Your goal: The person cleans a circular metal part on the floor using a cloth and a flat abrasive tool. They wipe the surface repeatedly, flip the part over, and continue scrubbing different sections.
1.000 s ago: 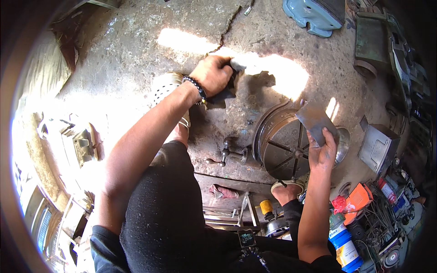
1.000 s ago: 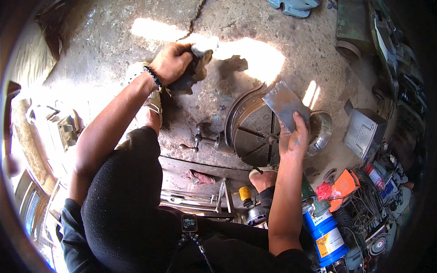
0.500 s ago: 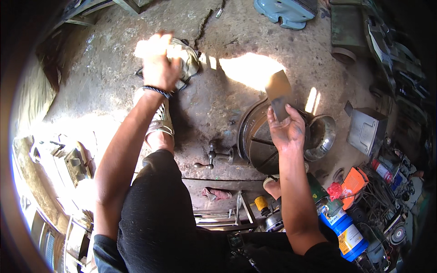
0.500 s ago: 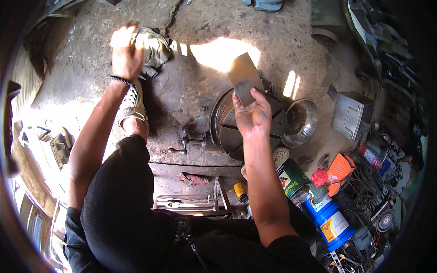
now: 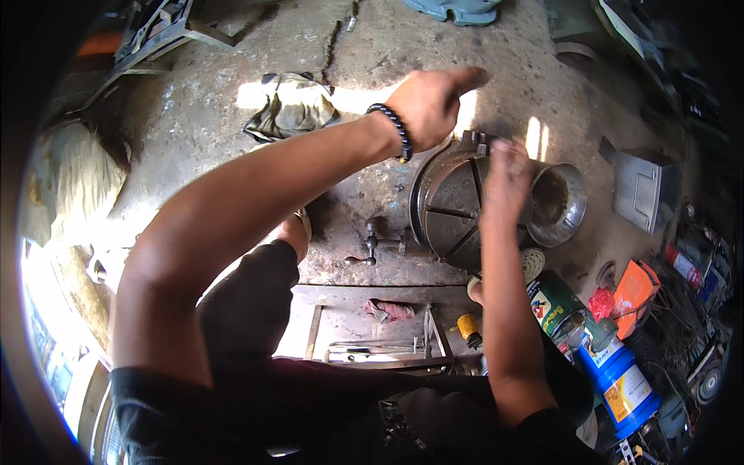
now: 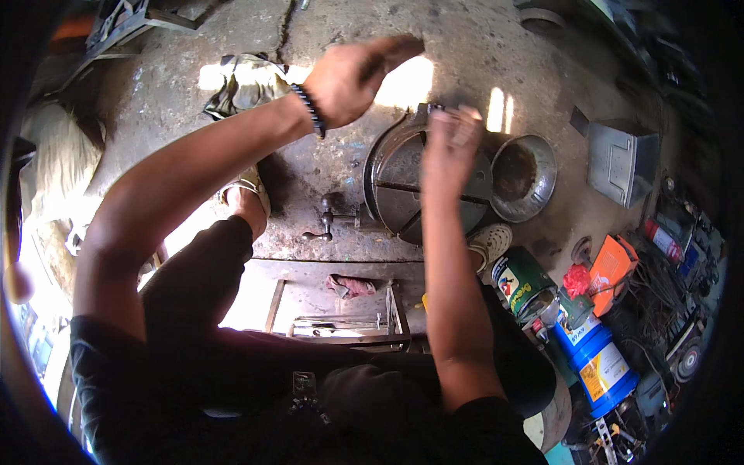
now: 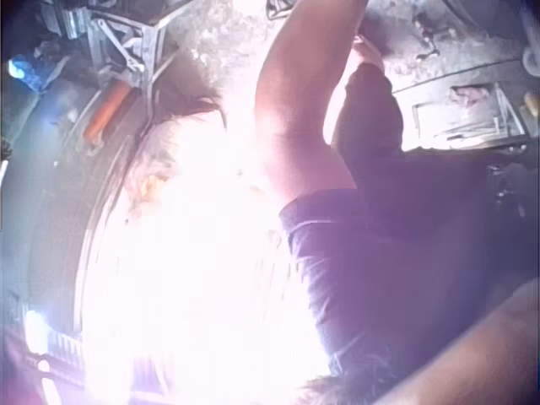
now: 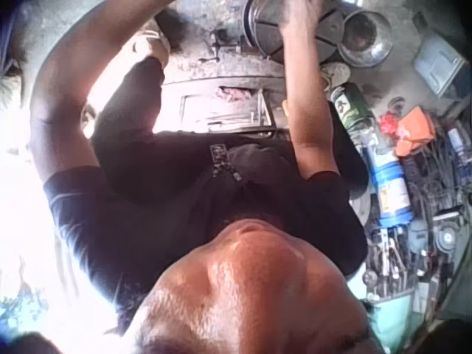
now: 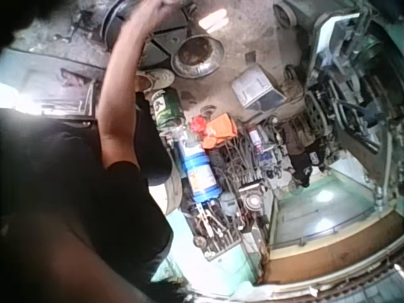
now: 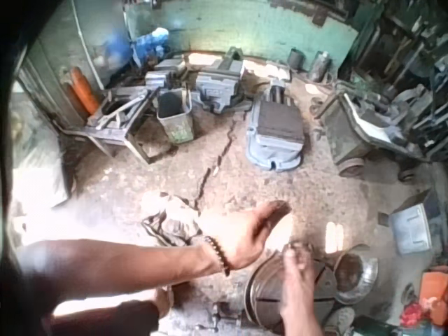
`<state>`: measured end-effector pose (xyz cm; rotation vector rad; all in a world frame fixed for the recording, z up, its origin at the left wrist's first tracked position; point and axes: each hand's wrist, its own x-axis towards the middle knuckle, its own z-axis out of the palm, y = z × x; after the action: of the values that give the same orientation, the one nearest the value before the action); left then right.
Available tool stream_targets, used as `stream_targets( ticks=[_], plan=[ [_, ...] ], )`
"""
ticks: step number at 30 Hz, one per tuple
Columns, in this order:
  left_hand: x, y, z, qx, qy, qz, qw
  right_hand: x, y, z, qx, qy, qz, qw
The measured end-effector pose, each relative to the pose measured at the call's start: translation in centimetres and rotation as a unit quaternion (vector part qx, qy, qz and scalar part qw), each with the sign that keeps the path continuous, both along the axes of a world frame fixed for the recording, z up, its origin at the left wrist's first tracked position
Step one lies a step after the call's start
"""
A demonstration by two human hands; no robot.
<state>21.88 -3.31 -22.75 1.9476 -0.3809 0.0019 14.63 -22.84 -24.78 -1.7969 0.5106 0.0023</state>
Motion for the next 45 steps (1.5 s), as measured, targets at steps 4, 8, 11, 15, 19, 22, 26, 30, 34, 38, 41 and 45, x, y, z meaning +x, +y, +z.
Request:
stream_targets(
  ticks=[4, 8, 11, 15, 19, 22, 26, 30, 34, 38, 41, 45],
  plan=[
    [-1.6, -1.8, -5.1, 0.099, 0.105, -0.062, 0.988, -0.8, -9.2, -5.8, -0.423, -0.11, 0.07, 0.897],
    [-10.2, -4.2, -10.5, -0.006, 0.124, -0.057, 0.991, -1.7, -8.9, -9.0, -0.518, -0.031, 0.163, 0.839],
    [-10.6, -5.2, -9.6, -0.008, 0.179, -0.096, 0.979, -1.9, -9.3, -8.9, -0.525, -0.008, 0.213, 0.824],
    [-11.1, -7.6, -10.0, 0.031, 0.14, -0.035, 0.989, -1.8, -9.7, -8.5, -0.548, 0.006, 0.237, 0.802],
    [-11.7, -9.0, -12.2, -0.08, 0.128, 0.001, 0.989, -1.6, -9.8, -8.2, -0.544, 0.001, 0.265, 0.796],
    [-11.4, -8.0, -11.9, -0.11, 0.152, -0.027, 0.982, -1.6, -9.7, -8.1, -0.53, -0.027, 0.271, 0.803],
    [-16.3, -6.7, -11.6, -0.115, 0.187, 0.016, 0.975, -1.4, -9.7, -8.0, -0.541, -0.016, 0.253, 0.802],
    [-16.0, -7.4, -11.2, -0.093, 0.173, 0.012, 0.98, -1.1, -9.7, -8.4, -0.534, -0.02, 0.238, 0.811],
    [-7.9, -8.5, -12.5, -0.111, 0.158, -0.09, 0.977, -1.5, -8.7, -8.6, -0.517, -0.04, 0.249, 0.818],
    [-14.3, -6.7, -11.9, -0.095, 0.202, -0.045, 0.974, -1.6, -10.2, -8.4, -0.534, -0.038, 0.236, 0.811],
    [-11.1, -6.9, -11.6, -0.105, 0.17, -0.051, 0.979, -1.0, -9.4, -8.7, -0.52, -0.066, 0.237, 0.818],
    [-11.4, -7.7, -12.7, -0.108, 0.162, -0.037, 0.98, -1.3, -9.6, -8.6, -0.518, -0.055, 0.239, 0.819]
  ],
)
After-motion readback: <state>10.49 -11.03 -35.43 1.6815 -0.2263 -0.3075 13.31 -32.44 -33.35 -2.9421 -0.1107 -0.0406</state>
